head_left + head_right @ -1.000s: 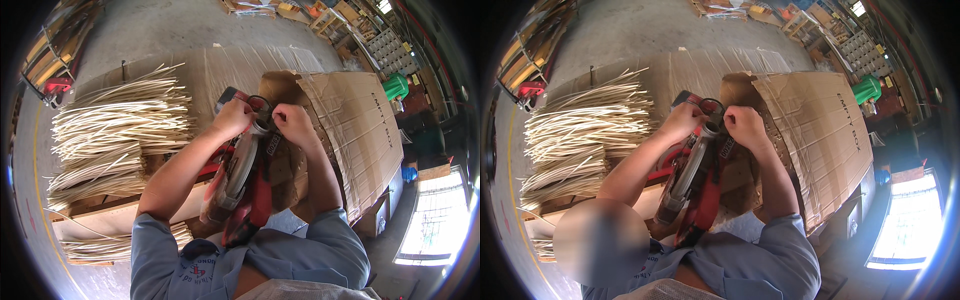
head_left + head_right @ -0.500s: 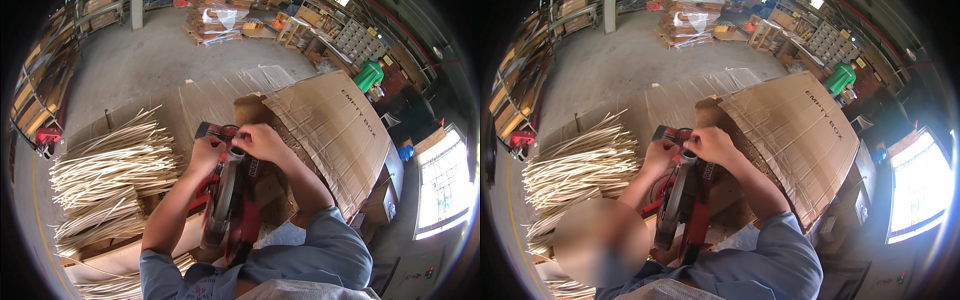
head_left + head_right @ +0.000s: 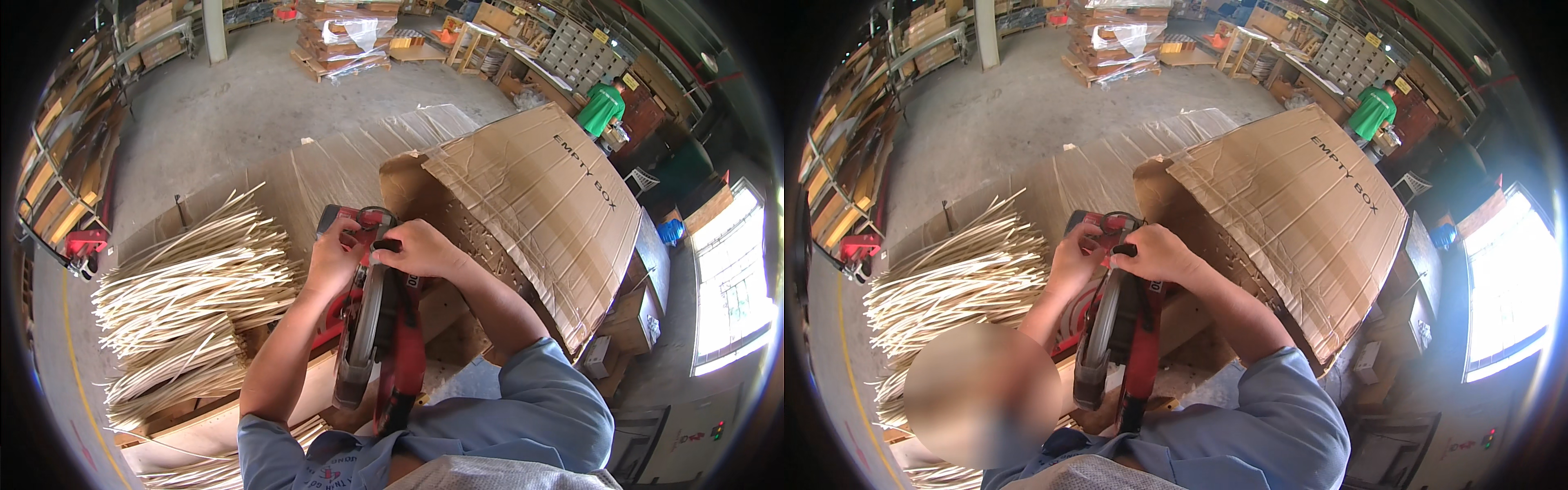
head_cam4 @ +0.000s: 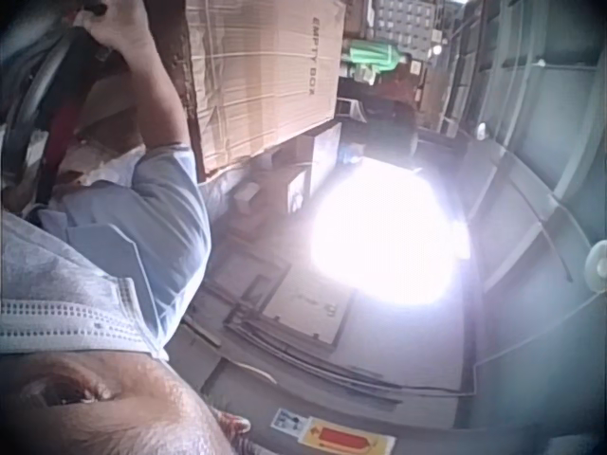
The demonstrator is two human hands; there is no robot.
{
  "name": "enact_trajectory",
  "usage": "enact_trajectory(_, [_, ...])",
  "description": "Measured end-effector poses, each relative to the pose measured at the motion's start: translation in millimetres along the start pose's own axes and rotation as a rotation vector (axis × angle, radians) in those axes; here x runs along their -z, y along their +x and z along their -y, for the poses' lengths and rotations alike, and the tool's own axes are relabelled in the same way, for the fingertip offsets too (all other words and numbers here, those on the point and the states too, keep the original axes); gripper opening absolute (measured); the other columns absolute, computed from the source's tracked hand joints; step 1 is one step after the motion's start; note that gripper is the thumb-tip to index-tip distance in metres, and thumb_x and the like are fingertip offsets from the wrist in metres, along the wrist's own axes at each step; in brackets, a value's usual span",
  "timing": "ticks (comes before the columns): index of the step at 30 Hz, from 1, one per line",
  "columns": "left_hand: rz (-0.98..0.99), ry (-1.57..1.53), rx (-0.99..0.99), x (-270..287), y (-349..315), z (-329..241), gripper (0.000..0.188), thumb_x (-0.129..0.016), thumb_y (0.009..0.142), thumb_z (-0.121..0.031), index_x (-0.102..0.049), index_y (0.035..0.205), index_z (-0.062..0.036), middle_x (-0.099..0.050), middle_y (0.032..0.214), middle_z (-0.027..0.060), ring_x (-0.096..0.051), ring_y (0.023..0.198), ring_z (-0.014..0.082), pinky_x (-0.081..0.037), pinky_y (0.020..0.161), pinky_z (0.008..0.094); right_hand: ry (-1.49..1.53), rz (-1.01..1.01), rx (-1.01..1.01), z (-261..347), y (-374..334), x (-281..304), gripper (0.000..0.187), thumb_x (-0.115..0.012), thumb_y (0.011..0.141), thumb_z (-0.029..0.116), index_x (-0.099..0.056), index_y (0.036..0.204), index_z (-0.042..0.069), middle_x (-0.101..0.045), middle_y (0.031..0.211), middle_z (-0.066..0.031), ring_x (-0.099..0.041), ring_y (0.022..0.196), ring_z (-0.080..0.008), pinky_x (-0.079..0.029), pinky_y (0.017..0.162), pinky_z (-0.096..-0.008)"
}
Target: The person uses a red circular saw to cut thin wooden sticks on a workbench. They adjust the saw, position bundles of sticks, and make cuts, then gather the cut pieces and place them back on the pile.
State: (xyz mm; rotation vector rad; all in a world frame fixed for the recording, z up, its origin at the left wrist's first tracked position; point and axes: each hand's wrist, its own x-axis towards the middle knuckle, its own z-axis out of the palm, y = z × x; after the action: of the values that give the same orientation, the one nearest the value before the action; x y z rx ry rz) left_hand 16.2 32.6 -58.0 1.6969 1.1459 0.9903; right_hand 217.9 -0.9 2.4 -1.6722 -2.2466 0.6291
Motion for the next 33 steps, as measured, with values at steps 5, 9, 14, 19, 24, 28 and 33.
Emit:
enact_trajectory(5, [0.119, 0.046, -0.048, 8, -1, 2, 0.024, -0.061, 0.088, -0.006, -0.077, 0.106, -0.0039, -0.075, 0.093, 0.0155, -0.075, 0.086, 0.0327, -0.058, 0.082, 0.0419, -0.060, -0.051, 0.012, 2, 1, -6, 0.042, -0.073, 0.087, 0.044, -0.077, 0.094, 0.002, -0.073, 0.091, -0.0228, -0.072, 0.091, -0.0424, -0.057, 0.084, -0.0511])
enact_trajectory(9, [0.044, 0.322, -0.247, 14, -10, 3, 0.019, -0.066, 0.086, -0.004, -0.078, 0.099, -0.0067, -0.075, 0.100, 0.0126, -0.074, 0.090, 0.0321, -0.059, 0.079, 0.0421, -0.061, -0.087, 0.076, 1, 3, -6, 0.039, -0.073, 0.086, 0.042, -0.076, 0.092, 0.003, -0.073, 0.088, -0.0227, -0.072, 0.089, -0.0429, -0.057, 0.083, -0.0509])
enact_trajectory(14, [-0.079, 0.626, -0.385, 27, -23, -5, 0.014, -0.070, 0.083, -0.005, -0.078, 0.093, -0.0112, -0.068, 0.099, 0.0086, -0.072, 0.090, 0.0318, -0.060, 0.075, 0.0462, 0.005, -0.093, 0.054, 9, 1, -3, 0.033, -0.073, 0.085, 0.036, -0.076, 0.092, 0.004, -0.071, 0.082, -0.0219, -0.071, 0.083, -0.0428, -0.057, 0.077, -0.0502])
enact_trajectory(19, [-0.044, 0.672, -0.404, 37, -33, -15, 0.014, -0.072, 0.081, -0.004, -0.078, 0.091, -0.0105, -0.063, 0.108, 0.0075, -0.068, 0.102, 0.0288, -0.060, 0.080, 0.0432, 0.014, -0.040, 0.000, 16, 0, 3, 0.032, -0.074, 0.086, 0.035, -0.075, 0.095, 0.004, -0.069, 0.079, -0.0222, -0.070, 0.081, -0.0430, -0.056, 0.074, -0.0486])
enact_trajectory(24, [-0.041, 0.620, -0.384, 41, -39, -24, 0.012, -0.074, 0.082, -0.007, -0.080, 0.092, -0.0109, -0.062, 0.112, 0.0083, -0.068, 0.104, 0.0292, -0.059, 0.083, 0.0436, 0.013, -0.027, 0.027, 14, 1, 5, 0.032, -0.074, 0.086, 0.033, -0.074, 0.094, 0.003, -0.068, 0.078, -0.0228, -0.069, 0.079, -0.0431, -0.055, 0.073, -0.0489])
enact_trajectory(28, [0.146, 0.534, -0.270, 48, -36, -27, 0.011, -0.074, 0.086, -0.014, -0.079, 0.093, -0.0074, -0.068, 0.094, 0.0109, -0.071, 0.088, 0.0312, -0.059, 0.079, 0.0447, -0.016, -0.036, 0.070, 11, 1, 4, 0.032, -0.074, 0.087, 0.033, -0.073, 0.090, 0.001, -0.067, 0.076, -0.0237, -0.068, 0.078, -0.0443, -0.054, 0.071, -0.0499])
enact_trajectory(33, [0.464, 0.211, -0.022, 59, -24, -28, 0.020, -0.074, 0.090, -0.019, -0.077, 0.097, -0.0001, -0.074, 0.078, 0.0135, -0.071, 0.072, 0.0246, -0.054, 0.071, 0.0394, 0.000, -0.024, 0.084, 8, 2, 5, 0.032, -0.075, 0.089, 0.033, -0.073, 0.089, 0.001, -0.065, 0.074, -0.0254, -0.066, 0.076, -0.0459, -0.053, 0.068, -0.0504])
